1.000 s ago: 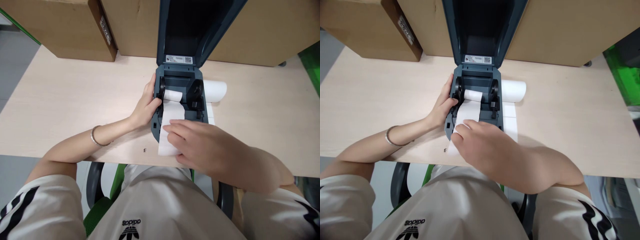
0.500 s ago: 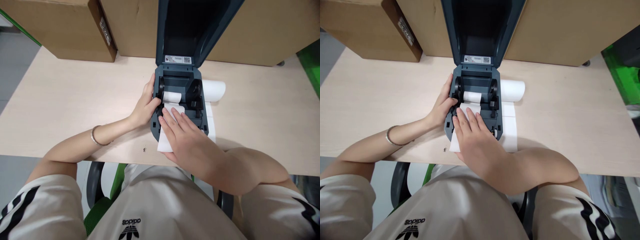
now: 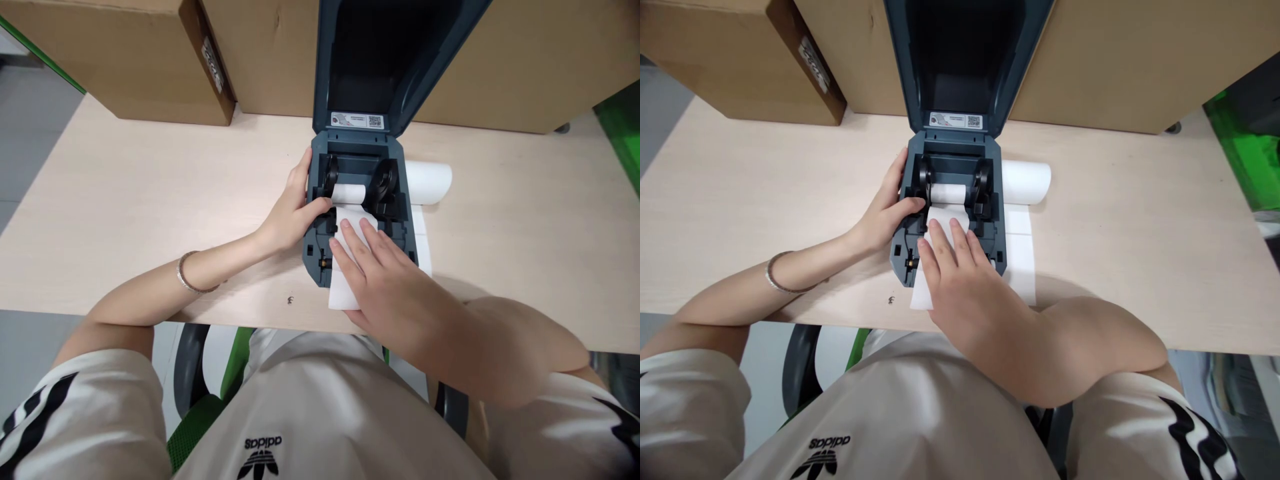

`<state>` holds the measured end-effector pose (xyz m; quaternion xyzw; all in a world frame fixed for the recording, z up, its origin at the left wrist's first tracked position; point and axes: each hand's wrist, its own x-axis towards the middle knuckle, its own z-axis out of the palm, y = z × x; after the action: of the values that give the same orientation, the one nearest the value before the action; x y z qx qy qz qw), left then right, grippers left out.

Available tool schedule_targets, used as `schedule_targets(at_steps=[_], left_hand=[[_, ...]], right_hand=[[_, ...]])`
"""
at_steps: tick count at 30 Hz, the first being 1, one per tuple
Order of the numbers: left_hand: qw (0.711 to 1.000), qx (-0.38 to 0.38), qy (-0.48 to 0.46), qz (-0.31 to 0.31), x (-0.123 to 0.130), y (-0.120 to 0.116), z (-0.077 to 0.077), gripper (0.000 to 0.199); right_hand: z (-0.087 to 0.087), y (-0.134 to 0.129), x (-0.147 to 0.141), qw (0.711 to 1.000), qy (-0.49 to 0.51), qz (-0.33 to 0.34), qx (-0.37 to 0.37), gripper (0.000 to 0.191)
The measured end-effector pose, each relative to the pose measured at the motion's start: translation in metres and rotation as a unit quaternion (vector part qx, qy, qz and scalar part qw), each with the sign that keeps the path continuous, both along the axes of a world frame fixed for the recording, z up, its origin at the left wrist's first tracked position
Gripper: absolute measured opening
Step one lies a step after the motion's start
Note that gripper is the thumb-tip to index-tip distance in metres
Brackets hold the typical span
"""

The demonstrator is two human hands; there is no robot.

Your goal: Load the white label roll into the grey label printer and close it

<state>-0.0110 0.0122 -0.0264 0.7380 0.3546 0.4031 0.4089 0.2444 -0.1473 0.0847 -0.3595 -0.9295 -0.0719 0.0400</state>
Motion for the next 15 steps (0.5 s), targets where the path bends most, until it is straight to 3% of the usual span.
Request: schedule_targets(at_steps=[3, 15], left_hand=[[1.000, -0.003, -0.009, 0.000, 0.001, -0.001, 0.001, 0.105], [0.999, -0.030, -0.019, 0.000, -0.001, 0.000, -0.003, 0.108]], right_hand=[[0.003, -0.001, 0.000, 1.000, -0.006, -0.014, -0.010, 0.093], [0.012, -0.002, 0.010, 0.999, -0.005, 0.049, 0.012, 0.090]])
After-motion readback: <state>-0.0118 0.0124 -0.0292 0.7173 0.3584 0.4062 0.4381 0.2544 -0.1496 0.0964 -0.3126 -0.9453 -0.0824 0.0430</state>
